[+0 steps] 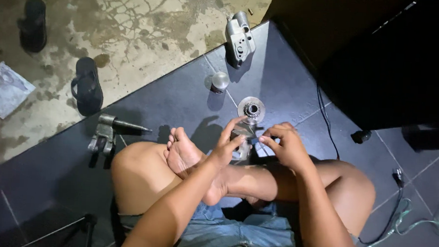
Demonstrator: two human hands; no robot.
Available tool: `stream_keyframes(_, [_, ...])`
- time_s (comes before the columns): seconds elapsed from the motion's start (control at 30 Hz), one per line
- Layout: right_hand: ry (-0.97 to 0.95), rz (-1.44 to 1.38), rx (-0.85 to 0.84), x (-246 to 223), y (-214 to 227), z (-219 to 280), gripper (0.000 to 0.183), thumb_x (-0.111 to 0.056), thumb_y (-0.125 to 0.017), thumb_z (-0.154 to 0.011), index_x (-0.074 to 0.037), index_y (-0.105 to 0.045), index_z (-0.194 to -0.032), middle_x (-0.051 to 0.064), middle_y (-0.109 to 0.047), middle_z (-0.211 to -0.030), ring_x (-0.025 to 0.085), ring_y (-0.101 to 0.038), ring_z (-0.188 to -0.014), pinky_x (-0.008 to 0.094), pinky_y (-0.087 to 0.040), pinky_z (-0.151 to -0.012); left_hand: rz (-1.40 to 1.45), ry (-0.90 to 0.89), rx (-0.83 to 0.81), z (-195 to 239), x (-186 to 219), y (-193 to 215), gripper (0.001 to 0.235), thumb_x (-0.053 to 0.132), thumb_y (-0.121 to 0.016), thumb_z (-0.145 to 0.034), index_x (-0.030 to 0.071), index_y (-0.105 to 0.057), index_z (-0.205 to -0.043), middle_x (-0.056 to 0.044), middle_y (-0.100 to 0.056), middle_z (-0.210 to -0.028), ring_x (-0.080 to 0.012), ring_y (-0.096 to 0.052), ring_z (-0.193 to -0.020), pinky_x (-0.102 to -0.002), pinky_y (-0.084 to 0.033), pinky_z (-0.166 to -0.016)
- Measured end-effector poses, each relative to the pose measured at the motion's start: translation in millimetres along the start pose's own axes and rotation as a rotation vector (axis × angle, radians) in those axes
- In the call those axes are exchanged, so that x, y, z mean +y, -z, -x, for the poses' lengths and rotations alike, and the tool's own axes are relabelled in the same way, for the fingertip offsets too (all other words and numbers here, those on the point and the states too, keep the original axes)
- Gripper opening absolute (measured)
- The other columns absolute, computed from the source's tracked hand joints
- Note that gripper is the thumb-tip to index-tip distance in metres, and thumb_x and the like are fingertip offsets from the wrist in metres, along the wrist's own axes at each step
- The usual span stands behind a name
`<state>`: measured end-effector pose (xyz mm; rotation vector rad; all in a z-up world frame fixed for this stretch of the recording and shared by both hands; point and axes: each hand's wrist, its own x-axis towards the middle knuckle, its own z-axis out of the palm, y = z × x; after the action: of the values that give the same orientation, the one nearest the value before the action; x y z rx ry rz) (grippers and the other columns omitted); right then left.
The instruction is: The person sits on the floor and uses a small abrasive tool to clean the surface of a cylindrical metal part. They rotate the part in their hands to access different areas while scrubbing.
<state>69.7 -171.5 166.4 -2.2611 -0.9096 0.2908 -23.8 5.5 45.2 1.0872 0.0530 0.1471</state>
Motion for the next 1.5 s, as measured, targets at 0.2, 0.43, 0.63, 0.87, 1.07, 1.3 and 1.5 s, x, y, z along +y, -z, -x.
stream_keyframes(0.2, [-0.254, -0.036, -0.055, 33.4, -10.1, 0.7, 0.023, -0.029, -0.077, -0.085, -0.007, -0.075, -0.089, 0.009, -0.07, -0.086, 0.025, -0.063, -0.083, 0.038, -0.052, -0.073, 0.189, -0.046, -0.063, -7.1, -1.7, 5.0, 0.064, 0.028, -0.049, -0.099, 0.0, -0.045, -0.157, -0.016, -0.061, -0.142, -0.02, -0.057, -0.13, -0.03, -0.04, -0.115])
stream_keyframes(0.43, [-0.052, -0.105, -0.041, 28.5, -8.1, 1.5, 0.02, -0.025, -0.074, -0.09, -0.005, -0.074, -0.089, 0.009, -0.073, -0.088, 0.025, -0.063, -0.092, 0.038, -0.05, -0.087, 0.139, 0.073, -0.035, -1.9, 3.2, 4.3, 0.078, 0.023, -0.058, -0.096, 0.004, -0.032, -0.167, -0.017, -0.052, -0.128, -0.0219, -0.054, -0.117, -0.035, -0.04, -0.107])
stream_keyframes(0.63, [0.018, -0.059, -0.018, 20.7, -8.2, 3.9, 0.021, -0.025, -0.076, -0.089, -0.005, -0.074, -0.086, 0.01, -0.073, -0.085, 0.027, -0.062, -0.092, 0.04, -0.047, -0.091, 0.015, -0.066, -0.027, -1.7, 6.1, -3.8, 0.071, 0.024, -0.056, -0.096, 0.0, -0.034, -0.159, -0.011, -0.051, -0.149, -0.0148, -0.052, -0.133, -0.03, -0.035, -0.117])
stream_keyframes(0.87, [-0.027, -0.031, 0.011, 21.7, -13.3, 6.5, 0.021, -0.026, -0.077, -0.087, -0.006, -0.075, -0.086, 0.009, -0.073, -0.085, 0.028, -0.063, -0.089, 0.039, -0.047, -0.088, 0.075, 0.024, -0.019, -0.6, 0.8, -1.0, 0.073, 0.027, -0.052, -0.099, 0.004, -0.03, -0.164, -0.016, -0.062, -0.119, -0.0188, -0.058, -0.113, -0.031, -0.041, -0.109])
stream_keyframes(1.07, [-0.1, -0.151, 0.008, 34.2, -19.4, 0.2, 0.02, -0.026, -0.077, -0.086, -0.006, -0.075, -0.087, 0.009, -0.074, -0.087, 0.027, -0.064, -0.091, 0.038, -0.05, -0.084, 0.057, 0.017, 0.04, -6.2, 12.1, -0.2, 0.068, 0.022, -0.057, -0.092, 0.005, -0.04, -0.156, -0.011, -0.06, -0.13, -0.0179, -0.056, -0.122, -0.032, -0.039, -0.11])
stream_keyframes(1.3, [-0.14, -0.138, -0.019, 43.1, -21.9, -2.4, 0.021, -0.026, -0.076, -0.087, -0.005, -0.075, -0.086, 0.01, -0.075, -0.088, 0.028, -0.065, -0.089, 0.039, -0.049, -0.086, 0.082, 0.087, 0.047, 0.8, 13.5, -1.4, 0.059, 0.019, -0.062, -0.091, 0.003, -0.052, -0.147, -0.011, -0.061, -0.139, -0.0172, -0.06, -0.124, -0.03, -0.047, -0.106])
stream_keyframes(1.5, [-0.072, -0.165, -0.003, 25.4, -17.1, -2.6, 0.022, -0.024, -0.073, -0.09, -0.003, -0.071, -0.085, 0.011, -0.071, -0.083, 0.03, -0.06, -0.087, 0.041, -0.048, -0.082, 0.192, 0.195, 0.049, -2.0, 21.1, -6.4, 0.062, 0.02, -0.072, -0.088, 0.004, -0.055, -0.145, -0.013, -0.068, -0.117, -0.0187, -0.065, -0.101, -0.032, -0.054, -0.09])
